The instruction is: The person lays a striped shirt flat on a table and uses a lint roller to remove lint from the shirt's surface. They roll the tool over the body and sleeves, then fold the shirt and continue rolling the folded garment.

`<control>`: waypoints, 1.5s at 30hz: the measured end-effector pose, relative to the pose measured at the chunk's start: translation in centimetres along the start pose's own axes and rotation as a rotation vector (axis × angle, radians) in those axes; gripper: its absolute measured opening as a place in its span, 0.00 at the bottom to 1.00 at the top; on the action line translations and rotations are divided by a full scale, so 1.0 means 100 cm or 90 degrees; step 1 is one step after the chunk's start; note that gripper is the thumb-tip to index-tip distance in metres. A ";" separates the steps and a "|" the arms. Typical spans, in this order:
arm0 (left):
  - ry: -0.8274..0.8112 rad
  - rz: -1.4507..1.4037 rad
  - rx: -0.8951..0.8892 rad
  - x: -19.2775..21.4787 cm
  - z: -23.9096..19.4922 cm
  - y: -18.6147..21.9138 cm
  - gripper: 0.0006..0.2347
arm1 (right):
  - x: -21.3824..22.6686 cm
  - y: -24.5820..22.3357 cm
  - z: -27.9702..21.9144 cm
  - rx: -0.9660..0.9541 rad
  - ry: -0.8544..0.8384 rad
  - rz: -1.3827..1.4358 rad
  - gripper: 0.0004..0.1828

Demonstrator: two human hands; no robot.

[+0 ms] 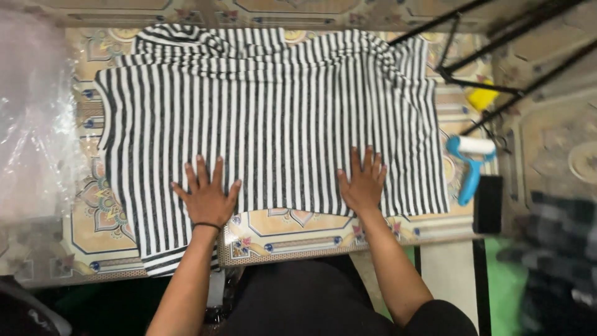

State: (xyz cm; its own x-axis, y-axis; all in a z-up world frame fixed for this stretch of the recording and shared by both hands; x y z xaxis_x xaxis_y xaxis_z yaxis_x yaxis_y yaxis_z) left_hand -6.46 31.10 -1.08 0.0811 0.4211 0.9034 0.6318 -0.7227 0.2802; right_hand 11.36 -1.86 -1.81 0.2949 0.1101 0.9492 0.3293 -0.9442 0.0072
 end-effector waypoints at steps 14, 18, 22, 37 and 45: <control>0.001 -0.080 -0.202 -0.043 -0.033 0.101 0.30 | -0.003 0.059 -0.056 -0.050 0.064 0.109 0.35; -0.094 -0.084 -0.343 -0.066 -0.048 0.179 0.27 | -0.018 0.099 -0.047 -0.073 0.165 0.113 0.37; -0.157 -0.095 -0.416 -0.092 -0.065 0.245 0.26 | -0.028 0.145 -0.055 -0.100 0.173 0.062 0.36; -0.183 0.062 -0.462 -0.132 -0.119 0.350 0.26 | -0.030 0.269 -0.021 -0.133 0.390 0.181 0.41; 0.097 -0.062 -0.622 -0.183 -0.107 0.326 0.20 | 0.033 0.210 -0.087 0.004 0.265 0.269 0.26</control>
State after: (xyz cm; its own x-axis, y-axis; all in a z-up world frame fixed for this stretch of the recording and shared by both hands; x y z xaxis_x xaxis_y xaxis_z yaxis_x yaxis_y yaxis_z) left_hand 4.43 -6.01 -4.99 -0.0806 0.4773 0.8750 -0.2873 -0.8518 0.4381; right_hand 11.42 -24.05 4.21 0.0258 -0.4066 0.9132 0.2653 -0.8780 -0.3984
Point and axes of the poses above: each hand's wrist, its own z-axis towards the middle knuckle, its own x-axis out of the back of the hand, y = z × x, the point moved 1 cm from there along z, towards the middle knuckle, and after that the axes turned 14 degrees about -z, right-handed, at the moved point
